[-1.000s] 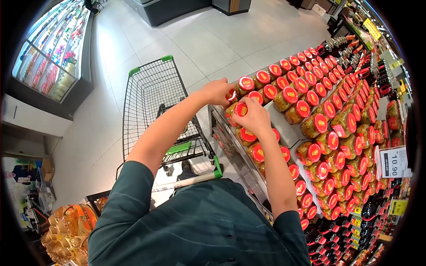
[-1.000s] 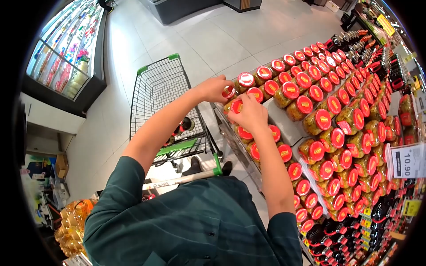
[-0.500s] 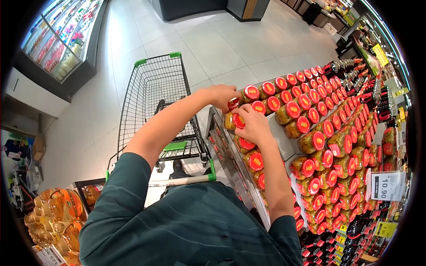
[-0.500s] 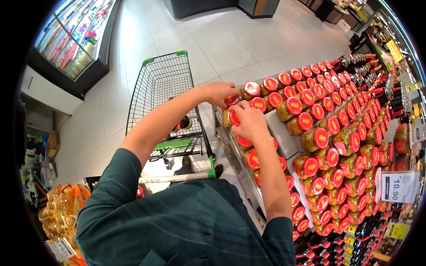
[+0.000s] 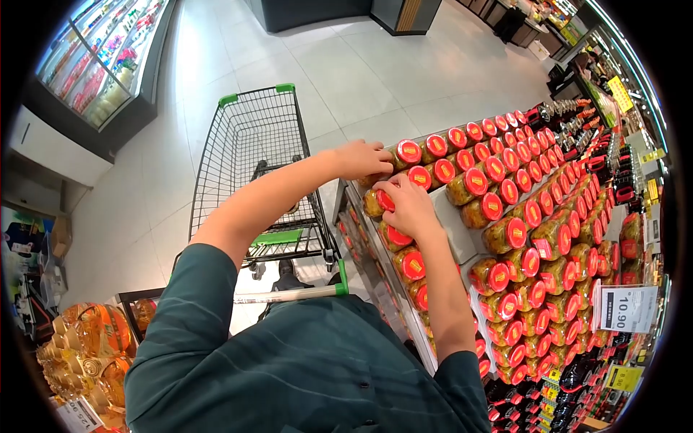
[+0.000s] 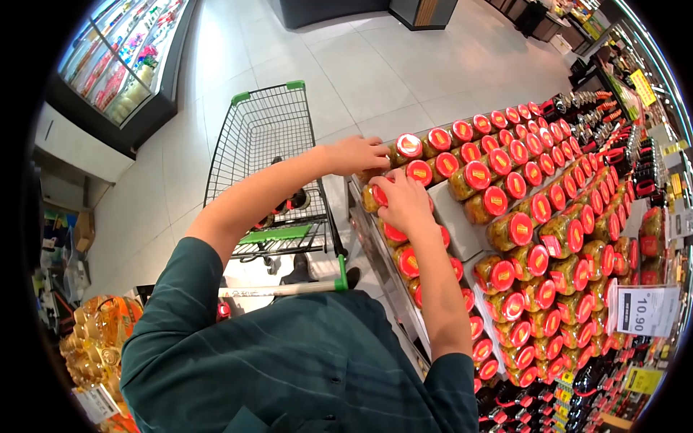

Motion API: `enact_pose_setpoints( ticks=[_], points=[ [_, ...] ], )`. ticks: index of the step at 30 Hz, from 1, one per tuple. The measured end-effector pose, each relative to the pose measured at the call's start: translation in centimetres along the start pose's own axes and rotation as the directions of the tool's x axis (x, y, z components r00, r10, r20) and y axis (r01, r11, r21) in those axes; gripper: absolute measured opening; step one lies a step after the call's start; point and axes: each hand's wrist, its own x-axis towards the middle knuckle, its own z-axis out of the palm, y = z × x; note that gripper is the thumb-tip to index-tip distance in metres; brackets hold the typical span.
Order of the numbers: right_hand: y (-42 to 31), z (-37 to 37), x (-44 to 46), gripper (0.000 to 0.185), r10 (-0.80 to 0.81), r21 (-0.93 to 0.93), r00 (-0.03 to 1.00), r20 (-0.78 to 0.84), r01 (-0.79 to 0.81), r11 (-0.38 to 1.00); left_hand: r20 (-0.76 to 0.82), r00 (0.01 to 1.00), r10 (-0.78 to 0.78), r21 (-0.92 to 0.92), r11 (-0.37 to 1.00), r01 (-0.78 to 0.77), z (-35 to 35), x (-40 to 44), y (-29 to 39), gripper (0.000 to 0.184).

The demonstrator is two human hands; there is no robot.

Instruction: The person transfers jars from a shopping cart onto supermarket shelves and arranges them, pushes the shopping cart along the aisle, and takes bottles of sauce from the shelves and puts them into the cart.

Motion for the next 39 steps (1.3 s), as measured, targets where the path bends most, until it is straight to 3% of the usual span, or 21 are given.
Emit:
enact_pose_setpoints(
  ticks=[1,4,7,10,23,32,35,39],
  points=[
    [0.1,0.2,0.0,0.053,0.002,0.007,1.000,-0.009,-0.002,1.000,-0.047,0.999,0.017,0.019,1.000,-0.016,0.0,-0.5,-0.1,0.051],
    [0.3,0.3,0.1,0.054,0.008,0.032,1.000,-0.018,-0.008,0.999,-0.109,0.976,-0.186,-0.116,0.978,0.173,0.6,-1.7,-0.2,0.056],
    [0.6,0.5,0.4,0.054,0.026,0.057,1.000,-0.016,-0.025,0.998,0.033,0.958,-0.286,-0.231,0.930,0.286,0.5,-2.0,-0.3,0.062],
    [0.7,0.9,0.9,0.054,0.020,0.027,0.999,-0.031,-0.019,0.999,0.031,0.928,-0.371,-0.363,0.861,0.356,0.5,-1.7,0.3,0.063],
    [0.4,0.3,2.0,0.053,0.105,-0.055,0.993,0.059,-0.102,0.993,-0.142,0.902,-0.407,-0.445,0.841,0.309,3.5,-1.4,0.6,0.063],
    [-0.3,2.0,2.9,0.058,0.299,-0.034,0.954,-0.011,-0.299,0.954,-0.113,0.868,-0.483,-0.460,0.800,0.385,3.5,-1.4,0.9,0.065],
    [-0.7,2.1,3.7,0.059,0.418,-0.006,0.908,0.039,-0.418,0.908,-0.114,0.855,-0.505,-0.451,0.793,0.409,3.6,-1.5,1.2,0.066],
    [-1.5,2.3,3.9,0.059,0.459,-0.068,0.887,0.049,-0.455,0.888,-0.128,0.852,-0.507,-0.442,0.798,0.409,4.0,-1.7,1.4,0.067]
  ],
)
